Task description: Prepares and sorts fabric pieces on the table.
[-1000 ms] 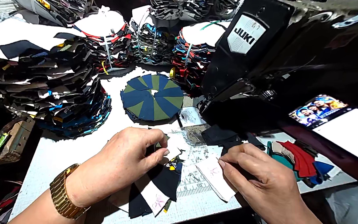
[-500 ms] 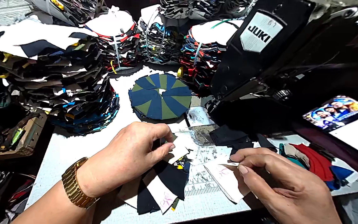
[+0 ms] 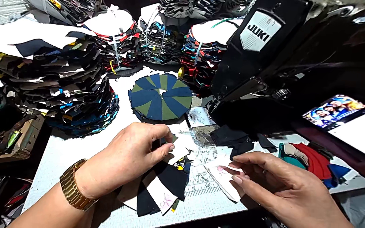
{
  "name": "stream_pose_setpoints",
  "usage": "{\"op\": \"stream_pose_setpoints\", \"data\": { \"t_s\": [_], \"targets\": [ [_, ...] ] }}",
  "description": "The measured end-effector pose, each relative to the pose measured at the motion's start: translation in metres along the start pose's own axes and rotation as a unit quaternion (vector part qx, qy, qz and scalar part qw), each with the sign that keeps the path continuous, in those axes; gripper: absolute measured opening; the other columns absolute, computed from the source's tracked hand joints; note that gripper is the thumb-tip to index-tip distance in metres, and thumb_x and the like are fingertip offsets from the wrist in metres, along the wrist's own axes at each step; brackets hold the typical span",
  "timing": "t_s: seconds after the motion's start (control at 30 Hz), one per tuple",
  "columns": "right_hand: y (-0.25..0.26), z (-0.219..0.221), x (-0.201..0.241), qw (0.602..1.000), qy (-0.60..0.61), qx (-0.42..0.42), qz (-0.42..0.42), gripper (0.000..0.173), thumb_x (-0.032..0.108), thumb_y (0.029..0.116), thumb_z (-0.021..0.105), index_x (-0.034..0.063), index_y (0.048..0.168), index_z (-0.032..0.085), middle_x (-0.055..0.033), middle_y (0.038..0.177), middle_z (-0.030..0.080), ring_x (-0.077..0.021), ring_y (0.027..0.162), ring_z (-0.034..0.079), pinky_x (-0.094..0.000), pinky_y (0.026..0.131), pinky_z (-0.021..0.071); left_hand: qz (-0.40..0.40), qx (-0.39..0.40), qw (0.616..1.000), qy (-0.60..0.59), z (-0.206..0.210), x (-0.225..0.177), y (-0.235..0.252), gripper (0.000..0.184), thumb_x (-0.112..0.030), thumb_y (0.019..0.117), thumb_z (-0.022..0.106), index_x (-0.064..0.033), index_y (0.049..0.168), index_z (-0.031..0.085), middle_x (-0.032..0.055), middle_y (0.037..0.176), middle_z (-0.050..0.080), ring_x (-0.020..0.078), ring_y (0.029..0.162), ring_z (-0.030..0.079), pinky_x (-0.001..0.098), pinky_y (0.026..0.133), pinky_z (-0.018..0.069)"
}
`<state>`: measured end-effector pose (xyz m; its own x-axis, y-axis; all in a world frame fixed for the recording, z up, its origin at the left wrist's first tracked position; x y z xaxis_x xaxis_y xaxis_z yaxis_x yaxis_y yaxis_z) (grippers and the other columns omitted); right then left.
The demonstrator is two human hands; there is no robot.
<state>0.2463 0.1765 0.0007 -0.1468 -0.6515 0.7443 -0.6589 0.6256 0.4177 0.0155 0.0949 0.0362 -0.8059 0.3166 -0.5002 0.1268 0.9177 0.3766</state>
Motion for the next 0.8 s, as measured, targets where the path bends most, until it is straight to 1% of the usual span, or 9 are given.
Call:
{"op": "stream_pose_setpoints", "data": {
  "t_s": [0.07,0.17,0.23,0.33,0.43,0.53,0.7,0.77,0.8],
  "targets": [
    [0.001,0.0,0.001,1.0,-0.008,-0.006,-0.01,0.025,0.021,0.0892,0.073,0.0141,0.114,0.071,0.0021,0.103,0.071,-0.0082,0.079,0.068,-0.0228,0.068,0.0614,0.0,-0.001,1.0,-0.004,0.0,0.0,0.0,0.013,-0.028,0.0983,0.065,-0.0177,0.097,0.072,-0.0121,0.072,0.061,-0.0019,0.061,0.055,0.0177,0.053,0.0461],
    [0.002,0.001,0.005,0.998,-0.051,-0.018,-0.025,0.019,0.021,0.0917,0.071,0.0133,0.109,0.073,0.0,0.11,0.068,-0.0082,0.084,0.069,-0.0237,0.07,0.0631,0.002,0.002,1.0,-0.007,0.002,0.0,0.0,0.013,-0.028,0.0984,0.065,-0.0175,0.097,0.072,-0.0121,0.072,0.061,-0.0019,0.061,0.055,0.0174,0.053,0.0465],
    [0.003,0.003,0.008,0.995,-0.091,-0.027,-0.037,0.015,0.023,0.0934,0.069,0.0143,0.104,0.076,-0.0006,0.112,0.067,-0.0048,0.087,0.068,-0.0198,0.071,0.0613,0.001,0.005,1.0,-0.007,0.002,-0.001,0.0,0.012,-0.028,0.0985,0.065,-0.0174,0.096,0.072,-0.012,0.072,0.061,-0.0015,0.061,0.055,0.0178,0.053,0.0465],
    [0.007,0.009,0.014,0.985,-0.161,-0.018,-0.064,0.018,0.025,0.0955,0.064,0.017,0.103,0.078,-0.0006,0.109,0.063,-0.0015,0.088,0.061,-0.0157,0.071,0.0547,0.003,0.005,1.0,0.0,0.001,-0.002,0.0,0.013,-0.028,0.0983,0.065,-0.0177,0.096,0.072,-0.0122,0.073,0.062,-0.0019,0.063,0.056,0.018,0.054,0.0475],
    [0.01,0.019,0.017,0.974,-0.216,0.025,-0.07,0.023,0.026,0.0982,0.059,0.02,0.108,0.078,-0.0004,0.104,0.057,-0.003,0.084,0.057,-0.0177,0.066,0.0508,-0.001,0.015,1.0,0.007,0.003,-0.002,0.0,0.013,-0.03,0.0991,0.064,-0.0188,0.096,0.071,-0.0128,0.076,0.063,-0.0019,0.067,0.059,0.0192,0.057,0.0499],
    [0.012,0.026,0.016,0.966,-0.241,0.057,-0.069,0.025,0.025,0.0971,0.055,0.0214,0.107,0.078,0.0013,0.1,0.057,-0.0038,0.081,0.057,-0.0194,0.063,0.0507,0.002,0.013,1.0,0.008,0.003,-0.002,-0.001,0.014,-0.03,0.0993,0.064,-0.0185,0.096,0.072,-0.0123,0.075,0.062,-0.0013,0.065,0.058,0.0195,0.056,0.0488],
    [0.012,0.022,0.015,0.972,-0.223,0.043,-0.066,0.017,0.028,0.0961,0.059,0.0201,0.093,0.074,0.003,0.099,0.058,-0.0008,0.081,0.057,-0.0154,0.064,0.0505,0.0,0.015,1.0,0.009,0.002,-0.004,-0.001,0.013,-0.029,0.0991,0.064,-0.0192,0.097,0.071,-0.0126,0.075,0.062,-0.0015,0.065,0.057,0.0197,0.056,0.0483],
    [0.011,0.021,0.013,0.975,-0.209,0.045,-0.061,0.017,0.029,0.0965,0.059,0.0197,0.093,0.073,0.0035,0.1,0.058,-0.0002,0.081,0.058,-0.0151,0.065,0.0514,-0.001,0.016,1.0,0.01,0.002,-0.004,-0.001,0.013,-0.029,0.0988,0.064,-0.0193,0.097,0.071,-0.0127,0.075,0.062,-0.0013,0.065,0.057,0.0202,0.056,0.0486],
    [0.011,0.021,0.011,0.977,-0.202,0.048,-0.056,0.017,0.03,0.0971,0.059,0.02,0.096,0.073,0.0037,0.101,0.059,0.0002,0.081,0.059,-0.0152,0.064,0.0524,-0.001,0.017,1.0,0.011,0.003,-0.005,-0.001,0.013,-0.029,0.0988,0.064,-0.0195,0.097,0.072,-0.0126,0.076,0.062,-0.0011,0.065,0.057,0.0203,0.056,0.0487]
  ]
}}
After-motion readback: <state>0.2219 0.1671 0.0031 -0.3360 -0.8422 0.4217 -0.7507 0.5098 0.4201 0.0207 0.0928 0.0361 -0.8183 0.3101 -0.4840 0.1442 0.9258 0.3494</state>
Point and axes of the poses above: each hand's wrist, its own y-axis towards the middle knuckle, its own z-axis out of the palm, x = y × z, the point moved 10 cm from there along y, towards the middle knuckle
